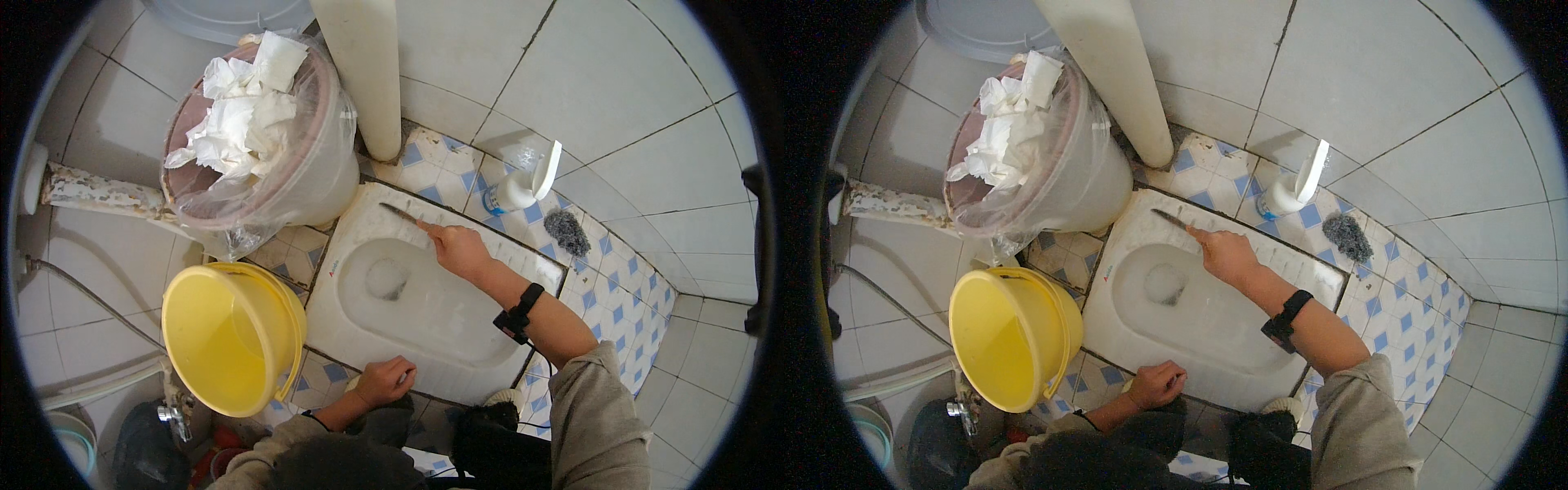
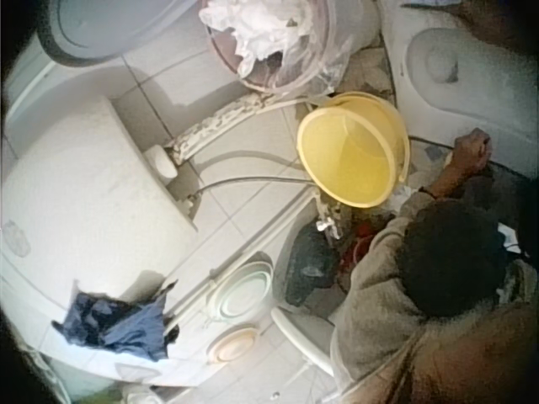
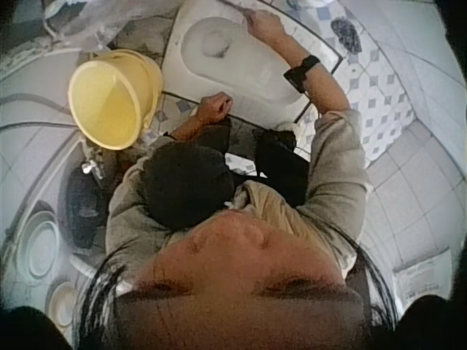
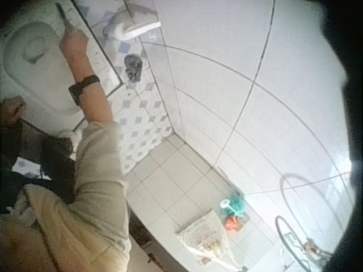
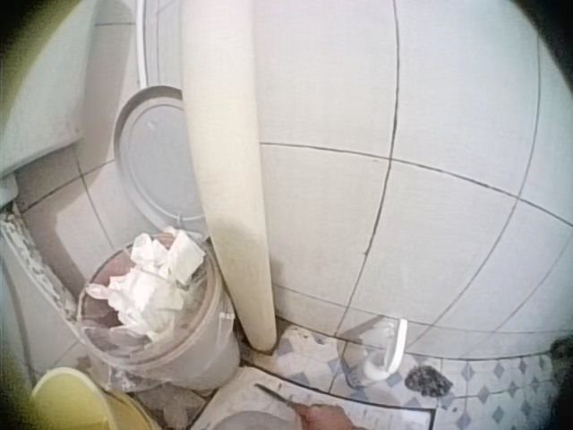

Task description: The person scrubs the tiled floor and the rim of a squat toilet with a steel wool pad and a spray bottle. They then open a window and use a knife to scrape the toilet rim.

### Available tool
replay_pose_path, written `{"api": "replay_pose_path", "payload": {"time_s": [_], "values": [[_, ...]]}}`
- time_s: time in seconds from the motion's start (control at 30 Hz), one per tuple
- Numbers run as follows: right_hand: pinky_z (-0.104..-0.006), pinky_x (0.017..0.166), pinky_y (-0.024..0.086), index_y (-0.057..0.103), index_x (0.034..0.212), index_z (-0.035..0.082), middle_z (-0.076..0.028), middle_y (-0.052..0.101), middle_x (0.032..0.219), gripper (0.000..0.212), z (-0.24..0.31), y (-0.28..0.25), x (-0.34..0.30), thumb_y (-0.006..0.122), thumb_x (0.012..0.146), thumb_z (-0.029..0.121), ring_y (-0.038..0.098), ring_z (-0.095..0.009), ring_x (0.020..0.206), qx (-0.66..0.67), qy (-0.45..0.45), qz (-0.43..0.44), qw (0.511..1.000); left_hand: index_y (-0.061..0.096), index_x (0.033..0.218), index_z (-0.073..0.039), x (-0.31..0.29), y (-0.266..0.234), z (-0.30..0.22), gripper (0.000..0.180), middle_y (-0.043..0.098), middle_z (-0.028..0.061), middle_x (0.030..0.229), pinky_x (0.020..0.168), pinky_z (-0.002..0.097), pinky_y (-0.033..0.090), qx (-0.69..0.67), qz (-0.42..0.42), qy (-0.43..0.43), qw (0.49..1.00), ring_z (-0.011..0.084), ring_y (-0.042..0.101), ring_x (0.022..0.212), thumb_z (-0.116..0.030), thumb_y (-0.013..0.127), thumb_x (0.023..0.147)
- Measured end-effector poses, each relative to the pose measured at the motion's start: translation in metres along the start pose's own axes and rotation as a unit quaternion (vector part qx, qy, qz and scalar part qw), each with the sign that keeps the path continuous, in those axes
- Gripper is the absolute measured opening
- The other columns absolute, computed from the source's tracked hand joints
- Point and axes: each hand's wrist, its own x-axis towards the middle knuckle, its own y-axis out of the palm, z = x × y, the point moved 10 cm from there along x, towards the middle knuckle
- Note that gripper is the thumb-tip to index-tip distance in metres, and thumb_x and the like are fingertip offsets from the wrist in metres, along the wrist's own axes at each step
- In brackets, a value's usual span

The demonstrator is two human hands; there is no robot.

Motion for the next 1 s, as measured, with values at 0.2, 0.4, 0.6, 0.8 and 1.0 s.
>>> {"api": "replay_pose_path", "payload": {"time_s": [0.2, 0.4, 0.6, 0.8, 1.0], "values": [[-0.0514, 0.069, 0.053, 0.061, 0.133, 0.019, -0.020, 0.069, 0.087, 0.043, 0.005, -0.001, -0.001, 0.052, 0.092, 0.012, 0.067, -0.039, 0.080, 0.020, -0.006, 0.008, 1.000, 0.062, 0.088, -0.006, 0.002, -0.004, -0.004, 0.006, 0.061, 0.0080, 0.076, 0.053, 0.0349, 0.049, -0.004, -0.009, 0.015, 1.000, 0.0237, 0.062, 0.058, -0.010, 0.066, 0.086], [-0.0506, 0.073, 0.053, 0.060, 0.134, 0.022, -0.020, 0.069, 0.091, 0.047, 0.002, 0.010, 0.000, 0.053, 0.089, 0.009, 0.067, -0.040, 0.083, 0.015, 0.021, 0.056, 0.998, 0.064, 0.089, -0.006, 0.001, -0.001, -0.001, 0.008, 0.062, 0.0078, 0.076, 0.052, 0.0342, 0.049, -0.001, -0.003, 0.007, 1.000, 0.0220, 0.061, 0.056, -0.012, 0.069, 0.087], [-0.0499, 0.071, 0.054, 0.063, 0.131, 0.021, -0.021, 0.069, 0.090, 0.044, 0.006, -0.004, 0.003, 0.054, 0.089, 0.011, 0.067, -0.039, 0.081, 0.026, 0.013, 0.017, 0.999, 0.064, 0.089, -0.006, 0.000, -0.002, 0.000, 0.007, 0.062, 0.0074, 0.075, 0.051, 0.0338, 0.049, -0.003, -0.013, 0.014, 1.000, 0.0213, 0.061, 0.055, -0.011, 0.068, 0.087], [-0.0511, 0.070, 0.054, 0.061, 0.134, 0.021, -0.022, 0.069, 0.085, 0.044, 0.013, -0.003, 0.003, 0.054, 0.091, 0.012, 0.068, -0.040, 0.078, 0.000, 0.014, 0.032, 0.999, 0.064, 0.089, -0.006, -0.001, 0.000, 0.001, 0.007, 0.062, 0.0076, 0.076, 0.052, 0.0342, 0.049, -0.009, -0.005, 0.008, 1.000, 0.0219, 0.061, 0.056, -0.011, 0.068, 0.087], [-0.0508, 0.070, 0.053, 0.061, 0.133, 0.021, -0.022, 0.068, 0.087, 0.043, 0.009, -0.016, -0.001, 0.052, 0.092, 0.012, 0.066, -0.041, 0.078, 0.032, 0.031, -0.075, 0.996, 0.063, 0.089, -0.007, -0.001, 0.000, 0.002, 0.007, 0.062, 0.0078, 0.078, 0.053, 0.0348, 0.050, -0.009, -0.007, 0.005, 1.000, 0.0250, 0.062, 0.059, -0.012, 0.067, 0.087]]}}
